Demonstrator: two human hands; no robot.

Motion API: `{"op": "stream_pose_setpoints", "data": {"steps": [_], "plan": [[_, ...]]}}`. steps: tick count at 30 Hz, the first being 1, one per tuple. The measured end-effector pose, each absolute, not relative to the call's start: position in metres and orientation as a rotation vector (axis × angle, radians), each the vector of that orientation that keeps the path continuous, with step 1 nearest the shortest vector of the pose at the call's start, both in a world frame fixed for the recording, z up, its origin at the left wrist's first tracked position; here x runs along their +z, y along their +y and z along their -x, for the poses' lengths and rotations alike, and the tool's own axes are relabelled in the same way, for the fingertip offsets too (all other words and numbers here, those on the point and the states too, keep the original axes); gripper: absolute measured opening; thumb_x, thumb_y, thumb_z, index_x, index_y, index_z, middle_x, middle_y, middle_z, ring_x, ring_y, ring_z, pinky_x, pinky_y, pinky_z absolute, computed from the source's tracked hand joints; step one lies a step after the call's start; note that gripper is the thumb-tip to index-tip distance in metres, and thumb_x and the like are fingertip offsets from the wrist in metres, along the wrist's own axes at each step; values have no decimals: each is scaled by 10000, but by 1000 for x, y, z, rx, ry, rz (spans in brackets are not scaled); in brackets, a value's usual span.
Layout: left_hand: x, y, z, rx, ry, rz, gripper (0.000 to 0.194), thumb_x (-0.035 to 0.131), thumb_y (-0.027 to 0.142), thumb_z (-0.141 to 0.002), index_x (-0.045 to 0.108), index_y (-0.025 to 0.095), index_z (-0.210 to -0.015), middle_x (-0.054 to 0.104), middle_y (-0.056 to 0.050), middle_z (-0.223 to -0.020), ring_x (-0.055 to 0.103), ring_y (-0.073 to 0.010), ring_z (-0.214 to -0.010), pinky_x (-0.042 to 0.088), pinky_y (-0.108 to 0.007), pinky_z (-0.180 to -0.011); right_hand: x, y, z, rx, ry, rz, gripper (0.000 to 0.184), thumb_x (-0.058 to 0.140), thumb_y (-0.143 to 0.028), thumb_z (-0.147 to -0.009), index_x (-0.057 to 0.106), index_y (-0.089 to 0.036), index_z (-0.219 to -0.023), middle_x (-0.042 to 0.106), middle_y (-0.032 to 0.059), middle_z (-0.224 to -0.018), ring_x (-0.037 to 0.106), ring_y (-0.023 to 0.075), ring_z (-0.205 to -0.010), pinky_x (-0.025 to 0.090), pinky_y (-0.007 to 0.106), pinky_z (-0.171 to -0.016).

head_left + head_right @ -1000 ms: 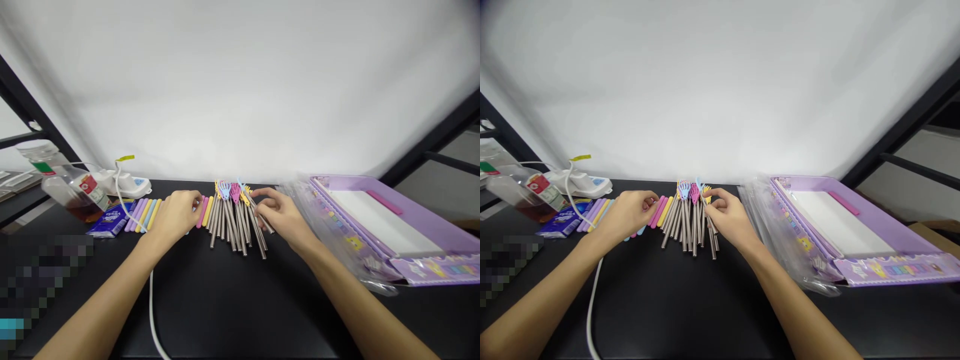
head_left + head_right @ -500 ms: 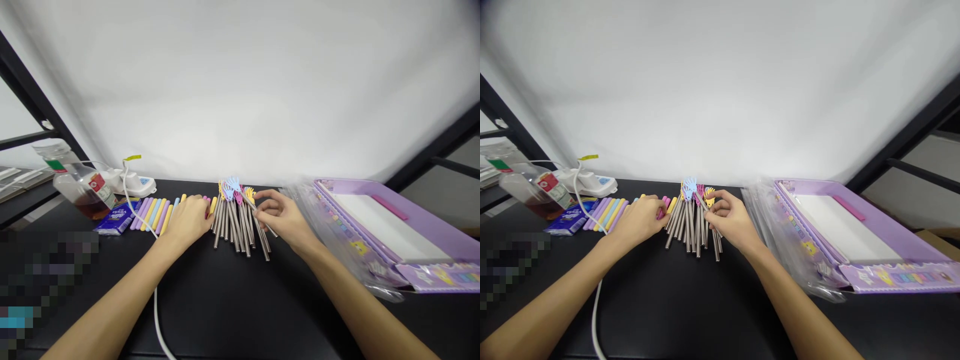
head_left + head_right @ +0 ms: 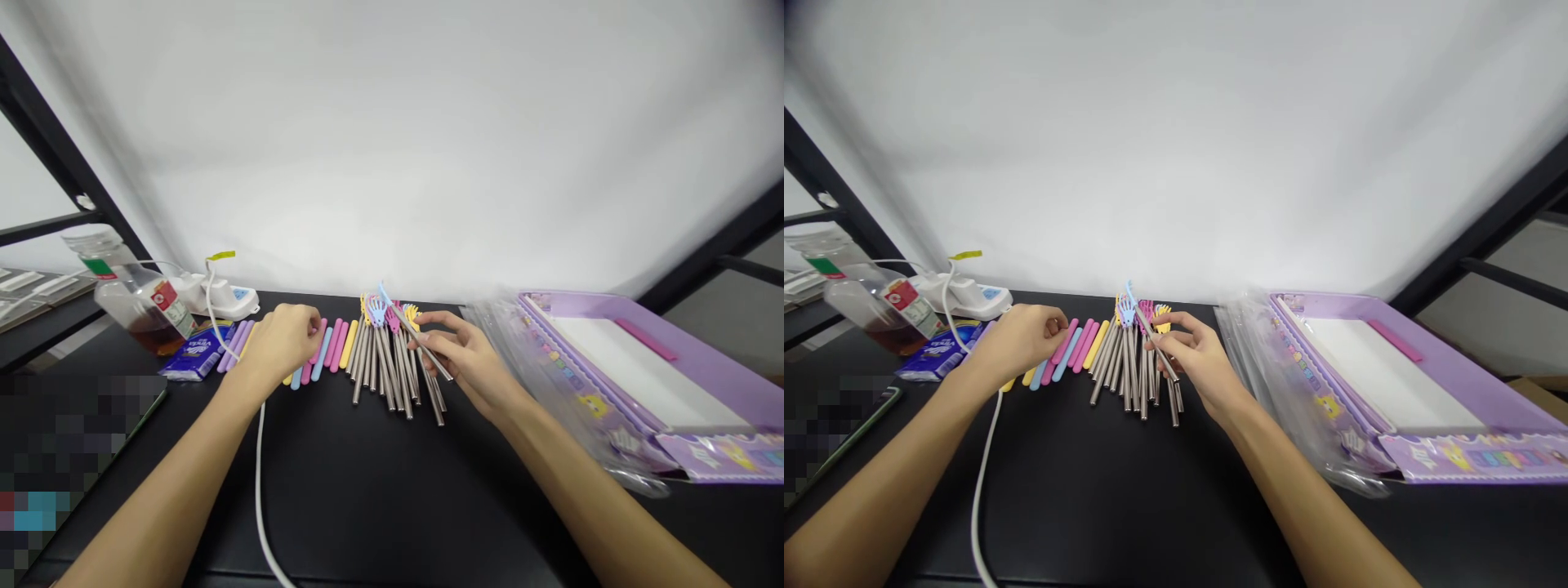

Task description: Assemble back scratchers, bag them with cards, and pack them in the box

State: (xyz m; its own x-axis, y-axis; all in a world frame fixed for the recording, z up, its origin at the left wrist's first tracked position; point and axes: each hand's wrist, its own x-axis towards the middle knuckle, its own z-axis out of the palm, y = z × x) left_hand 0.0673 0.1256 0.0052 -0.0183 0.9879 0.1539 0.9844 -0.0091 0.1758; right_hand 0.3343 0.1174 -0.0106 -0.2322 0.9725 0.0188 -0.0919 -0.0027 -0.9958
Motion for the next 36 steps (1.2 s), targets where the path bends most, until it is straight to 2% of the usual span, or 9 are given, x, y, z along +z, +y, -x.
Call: {"op": "stream_pose_setpoints", "data": {"steps": [3, 8, 11, 14, 18, 25, 36], "plan": [[3, 123, -74, 311, 2205, -2216, 187, 565, 247, -830, 720, 238, -934, 755, -61, -934, 707, -283, -891, 456, -325, -676, -10, 117, -334, 1399, -1326, 1020, 318, 776, -345, -783, 654, -198, -1037, 736, 43, -809, 523, 98, -558, 375, 267, -559], [1, 122, -82, 315, 2114, -2286, 276, 548, 135, -782, 689, 260, -984, 742, -21, -978, 699, -259, -895, 425, -313, -638, -9, 117, -333, 1392, -1320, 1030, 331, 783, -349, -768, 652, -191, -1027, 733, 43, -803, 522, 97, -556, 371, 268, -558], [-1, 122, -84, 311, 2138, -2266, 221, 541, 160, -801, 677, 258, -945, 733, -25, -961, 700, -252, -808, 410, -314, -609, -8, 117, -332, 1394, -1325, 1034, 331, 782, -357, -764, 653, -192, -1020, 724, 37, -785, 526, 98, -560, 378, 267, -561], [-5, 124, -83, 298, 2159, -2264, 200, 552, 194, -801, 677, 254, -945, 726, -34, -939, 696, -265, -806, 401, -322, -609, -7, 116, -331, 1391, -1332, 1036, 333, 782, -358, -758, 653, -190, -1016, 718, 32, -766, 524, 97, -549, 378, 265, -552], [-9, 128, -79, 311, 2133, -2269, 244, 573, 211, -771, 663, 250, -995, 720, -28, -900, 686, -269, -807, 386, -324, -606, -8, 117, -332, 1405, -1330, 1030, 349, 782, -354, -752, 649, -194, -1032, 728, 36, -781, 524, 100, -542, 374, 263, -536], [-13, 132, -74, 414, 2083, -2163, 256, 583, 226, -750, 614, 251, -1003, 716, 12, -749, 678, -223, -711, 392, -297, -578, -6, 117, -332, 1390, -1310, 1025, 325, 769, -331, -759, 656, -191, -1030, 729, 36, -788, 532, 102, -555, 376, 265, -554], [-2, 132, -72, 490, 2023, -2007, 308, 650, 231, -716, 540, 245, -1004, 712, 50, -662, 706, -209, -655, 454, -292, -619, -7, 117, -332, 1392, -1320, 1039, 333, 767, -347, -763, 647, -202, -1037, 724, 33, -792, 533, 108, -557, 367, 264, -542]]}}
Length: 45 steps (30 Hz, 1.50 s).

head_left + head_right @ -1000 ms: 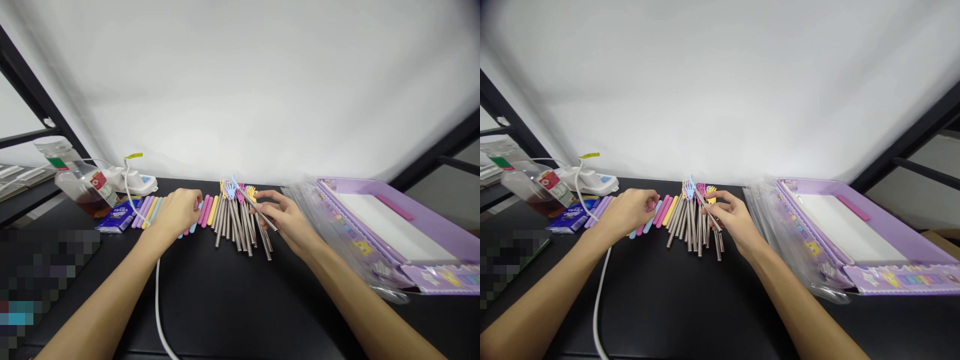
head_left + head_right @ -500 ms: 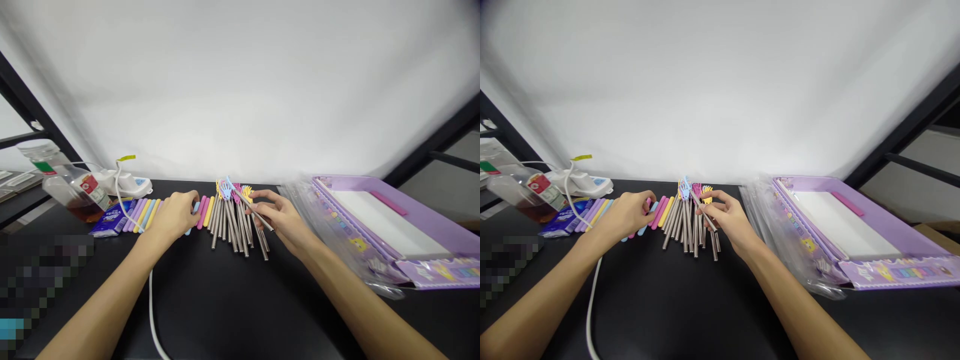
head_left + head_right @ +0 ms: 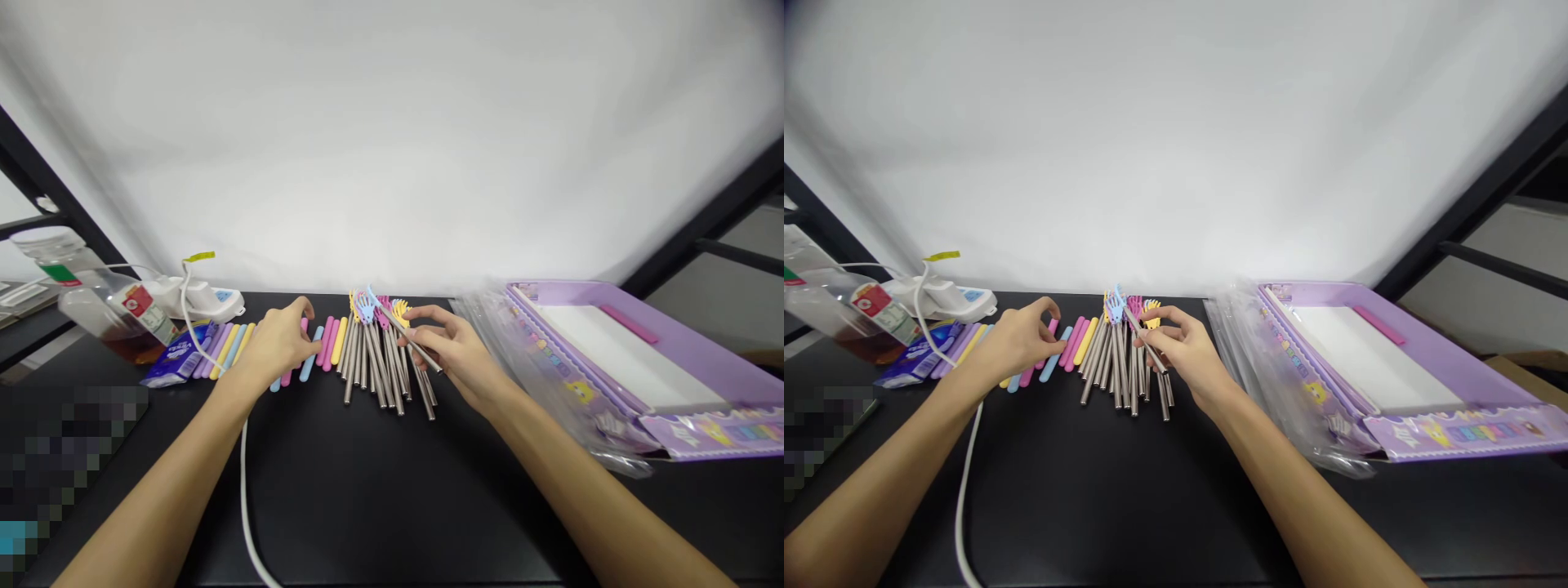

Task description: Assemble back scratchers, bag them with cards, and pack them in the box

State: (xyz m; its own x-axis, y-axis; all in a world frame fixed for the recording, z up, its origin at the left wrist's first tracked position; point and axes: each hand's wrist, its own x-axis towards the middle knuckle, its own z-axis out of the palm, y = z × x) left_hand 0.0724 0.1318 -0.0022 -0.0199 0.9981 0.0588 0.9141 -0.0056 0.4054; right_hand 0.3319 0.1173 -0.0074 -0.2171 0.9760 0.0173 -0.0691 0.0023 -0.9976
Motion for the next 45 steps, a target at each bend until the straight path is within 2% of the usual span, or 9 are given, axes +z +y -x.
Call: {"op": "stream_pose_setpoints", "data": {"steps": [9, 14, 17, 20, 24, 30, 36, 41, 45], "plan": [[2, 129, -81, 524, 2123, -1964, 421, 656, 258, -695, 570, 198, -1102, 721, -6, -737, 694, -233, -711, 468, -310, -655, -4, 116, -332, 1366, -1311, 1042, 304, 756, -325, -763, 650, -202, -1021, 723, 25, -778, 533, 107, -556, 362, 264, -548], [12, 125, -87, 713, 1974, -2009, 416, 545, 302, -850, 600, 179, -1244, 695, -1, -768, 673, -203, -742, 480, -298, -728, -4, 118, -334, 1361, -1285, 1029, 296, 756, -310, -766, 646, -207, -1021, 730, 31, -780, 535, 115, -545, 365, 274, -544], [7, 124, -92, 711, 1906, -2064, 494, 443, 287, -930, 516, 169, -1404, 685, -33, -856, 672, -215, -835, 488, -309, -792, -4, 118, -335, 1359, -1275, 1037, 292, 761, -306, -763, 651, -211, -1016, 735, 34, -777, 527, 116, -542, 372, 279, -548], [-4, 126, -96, 641, 2036, -2173, 588, 369, 276, -969, 351, 165, -1546, 674, -124, -1075, 619, -306, -1089, 469, -415, -932, -2, 118, -336, 1363, -1249, 1049, 294, 764, -305, -756, 657, -211, -1013, 739, 39, -785, 528, 116, -550, 379, 280, -554], [-12, 126, -98, 487, 2244, -2116, 598, 331, 265, -974, 311, 229, -1571, 636, -174, -1209, 537, -405, -1217, 396, -615, -1001, 0, 118, -336, 1392, -1213, 1040, 298, 773, -317, -743, 666, -211, -999, 741, 45, -803, 528, 114, -562, 402, 281, -568], [-6, 119, -101, 568, 2111, -2017, 588, 354, 280, -973, 319, 266, -1559, 633, -157, -1171, 626, -355, -1109, 483, -501, -920, 1, 118, -336, 1386, -1207, 1027, 295, 779, -322, -742, 669, -208, -992, 734, 41, -798, 530, 115, -566, 399, 274, -559], [4, 120, -94, 509, 2266, -1945, 644, 378, 233, -937, 279, 276, -1572, 661, -167, -1123, 604, -405, -1158, 459, -577, -930, 2, 117, -336, 1378, -1211, 1032, 285, 778, -312, -749, 675, -208, -994, 734, 38, -803, 526, 109, -566, 402, 267, -557], [4, 123, -89, 471, 2228, -1922, 689, 385, 224, -920, 233, 263, -1591, 665, -161, -1083, 658, -365, -1061, 498, -489, -876, 1, 117, -337, 1394, -1208, 1019, 275, 778, -325, -757, 678, -217, -989, 731, 33, -799, 534, 118, -581, 417, 274, -566], [8, 119, -94, 518, 2273, -1982, 683, 375, 233, -928, 228, 313, -1590, 652, -161, -1119, 635, -380, -1106, 499, -506, -875, 1, 117, -337, 1389, -1207, 1010, 282, 782, -324, -751, 674, -215, -988, 730, 32, -797, 523, 114, -563, 408, 274, -551]]}}
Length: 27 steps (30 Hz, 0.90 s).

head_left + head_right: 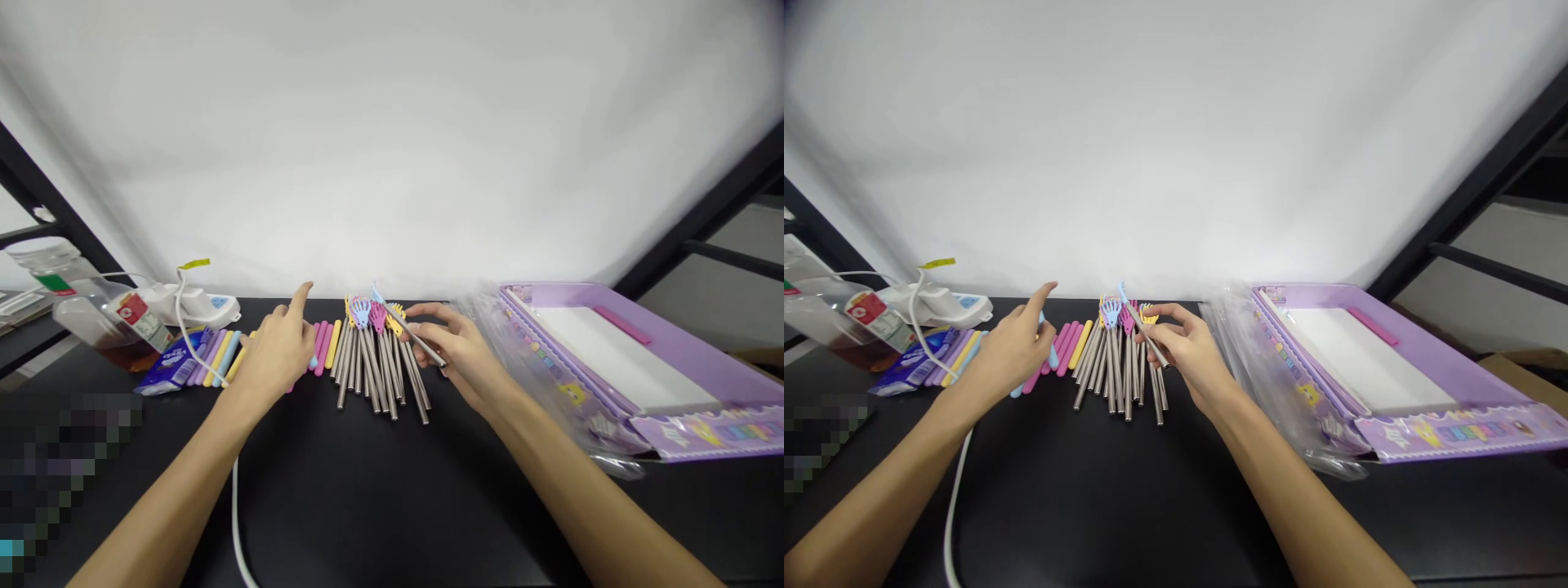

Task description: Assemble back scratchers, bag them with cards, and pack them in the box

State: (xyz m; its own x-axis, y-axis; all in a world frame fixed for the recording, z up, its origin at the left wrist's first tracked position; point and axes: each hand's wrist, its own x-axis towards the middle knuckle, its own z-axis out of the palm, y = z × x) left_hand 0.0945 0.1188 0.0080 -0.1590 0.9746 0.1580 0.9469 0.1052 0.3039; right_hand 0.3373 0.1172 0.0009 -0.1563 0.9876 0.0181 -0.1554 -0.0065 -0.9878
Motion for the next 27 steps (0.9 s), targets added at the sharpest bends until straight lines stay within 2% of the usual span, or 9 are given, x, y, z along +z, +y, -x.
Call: {"op": "stream_pose_setpoints", "data": {"steps": [6, 12, 15, 18, 20, 22, 27], "plan": [[2, 130, -70, 505, 2389, -1891, 670, 389, 264, -929, 254, 202, -1583, 676, -198, -1079, 667, -372, -1009, 495, -489, -879, 0, 118, -337, 1384, -1219, 1017, 271, 766, -312, -766, 676, -213, -1001, 728, 29, -792, 531, 112, -572, 408, 270, -556], [1, 126, -78, 457, 2332, -1827, 681, 323, 213, -941, 174, 258, -1604, 613, -209, -1139, 644, -389, -1087, 503, -511, -868, 0, 118, -337, 1394, -1215, 1011, 271, 768, -301, -769, 675, -214, -1009, 733, 29, -797, 530, 106, -569, 409, 260, -557], [5, 115, -102, 437, 2290, -1895, 680, 325, 203, -946, 175, 300, -1602, 583, -200, -1191, 603, -414, -1145, 487, -595, -896, 1, 119, -337, 1388, -1210, 1010, 271, 769, -305, -764, 670, -210, -998, 733, 31, -783, 523, 103, -554, 400, 255, -541], [8, 109, -115, 408, 2278, -1954, 675, 309, 189, -954, 178, 326, -1601, 569, -199, -1230, 558, -437, -1194, 407, -739, -933, 1, 119, -337, 1385, -1209, 1016, 277, 771, -307, -759, 666, -209, -995, 731, 26, -770, 520, 97, -540, 386, 245, -521], [8, 112, -110, 429, 2303, -1935, 675, 315, 193, -955, 176, 322, -1602, 569, -210, -1237, 554, -447, -1195, 361, -791, -937, 2, 118, -338, 1383, -1211, 1023, 277, 768, -307, -760, 667, -209, -999, 733, 26, -778, 518, 94, -534, 382, 243, -515], [7, 120, -96, 484, 2367, -1858, 672, 333, 206, -952, 187, 306, -1600, 568, -228, -1247, 558, -459, -1195, 370, -781, -935, 2, 118, -338, 1382, -1212, 1026, 277, 767, -305, -761, 668, -206, -999, 735, 30, -781, 518, 95, -541, 386, 242, -520], [-3, 138, -59, 492, 2456, -1760, 671, 338, 225, -940, 205, 224, -1598, 616, -234, -1118, 619, -449, -1117, 486, -614, -871, 4, 116, -336, 1391, -1207, 1016, 284, 771, -306, -754, 662, -196, -992, 730, 34, -770, 523, 98, -563, 405, 242, -542]]}}
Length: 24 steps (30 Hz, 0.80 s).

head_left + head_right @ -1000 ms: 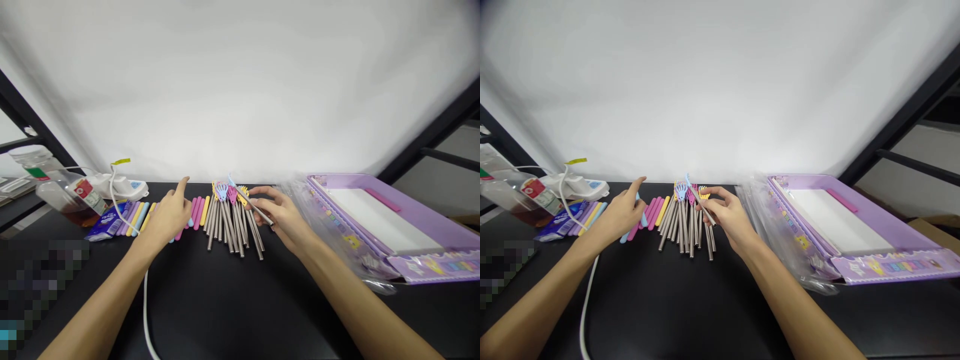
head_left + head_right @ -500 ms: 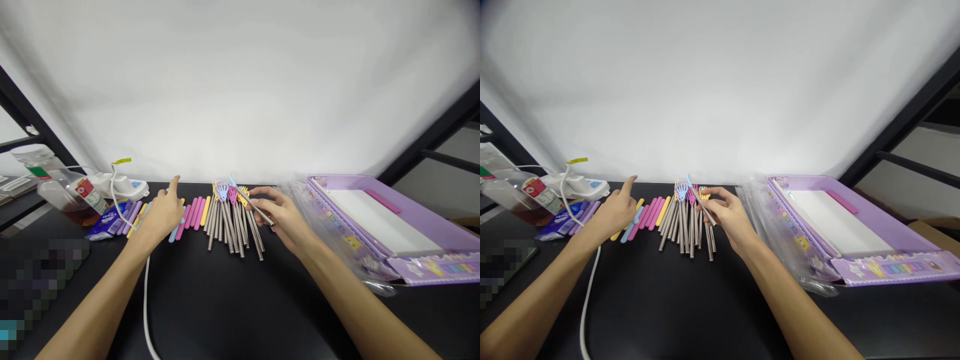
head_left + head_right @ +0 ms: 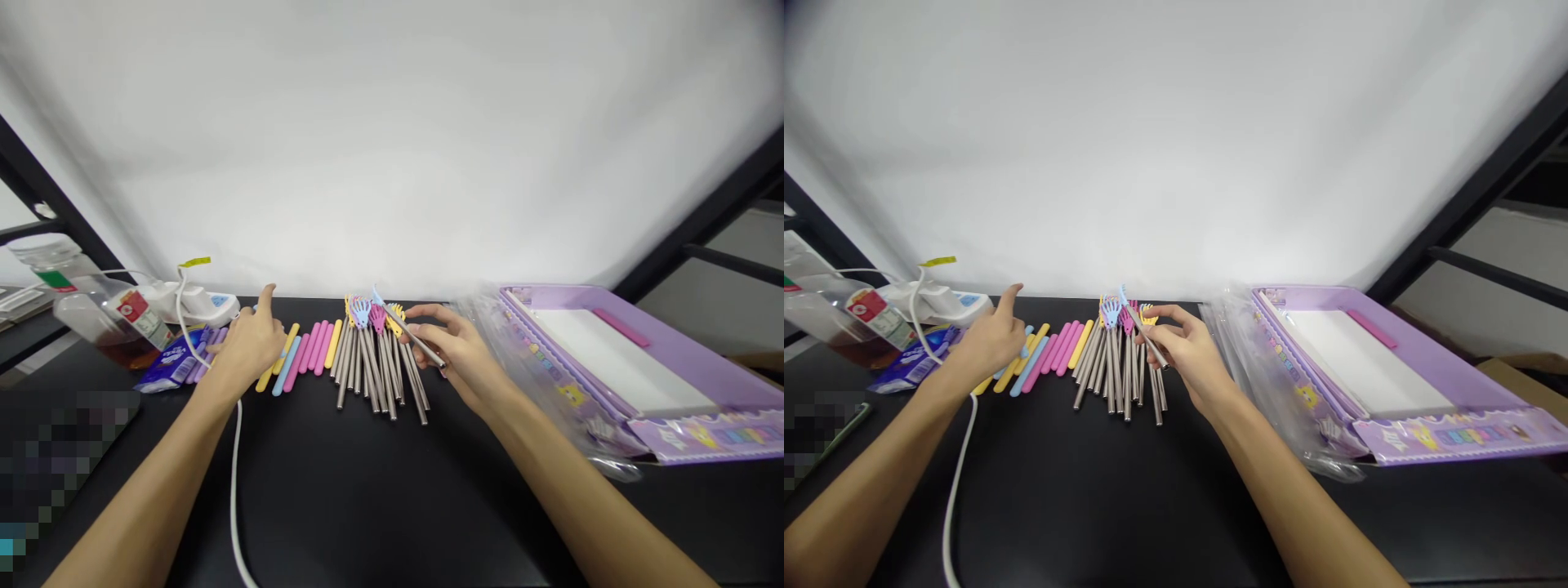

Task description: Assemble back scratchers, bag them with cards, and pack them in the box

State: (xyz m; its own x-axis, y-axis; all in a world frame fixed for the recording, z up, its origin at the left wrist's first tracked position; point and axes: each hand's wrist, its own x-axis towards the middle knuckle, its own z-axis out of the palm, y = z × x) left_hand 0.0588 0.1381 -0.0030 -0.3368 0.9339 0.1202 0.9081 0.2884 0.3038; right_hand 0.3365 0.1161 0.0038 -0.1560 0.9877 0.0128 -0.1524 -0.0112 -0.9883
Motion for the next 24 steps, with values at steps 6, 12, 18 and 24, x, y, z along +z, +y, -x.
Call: {"op": "stream_pose_setpoints", "data": {"steps": [6, 12, 18, 24], "plan": [[-6, 136, -66, 462, 2419, -1841, 693, 333, 220, -928, 176, 224, -1603, 630, -216, -1061, 642, -420, -1059, 512, -525, -814, 6, 116, -336, 1376, -1211, 1029, 282, 761, -301, -755, 655, -198, -995, 731, 29, -768, 523, 94, -534, 359, 230, -491], [-3, 127, -82, 489, 2391, -1890, 702, 392, 202, -908, 230, 205, -1592, 622, -212, -1049, 647, -394, -1014, 511, -532, -813, 4, 117, -336, 1386, -1202, 1017, 262, 760, -295, -760, 655, -199, -980, 724, 17, -745, 514, 88, -536, 390, 232, -520], [-6, 124, -91, 617, 2355, -2088, 646, 377, 176, -939, 287, 218, -1578, 605, -200, -1088, 606, -401, -1059, 498, -557, -830, 5, 117, -337, 1422, -1145, 1000, 280, 777, -267, -753, 665, -210, -1003, 738, 20, -761, 529, 91, -548, 400, 231, -530], [-10, 118, -120, 1314, 1535, -2234, 564, 489, 245, -978, 366, 195, -1527, 583, -55, -975, 628, -168, -782, 553, -342, -787, 11, 119, -345, 1577, -937, 822, 454, 835, -223, -713, 668, -240, -1134, 754, 35, -890, 612, 123, -719, 453, 224, -602]]}}
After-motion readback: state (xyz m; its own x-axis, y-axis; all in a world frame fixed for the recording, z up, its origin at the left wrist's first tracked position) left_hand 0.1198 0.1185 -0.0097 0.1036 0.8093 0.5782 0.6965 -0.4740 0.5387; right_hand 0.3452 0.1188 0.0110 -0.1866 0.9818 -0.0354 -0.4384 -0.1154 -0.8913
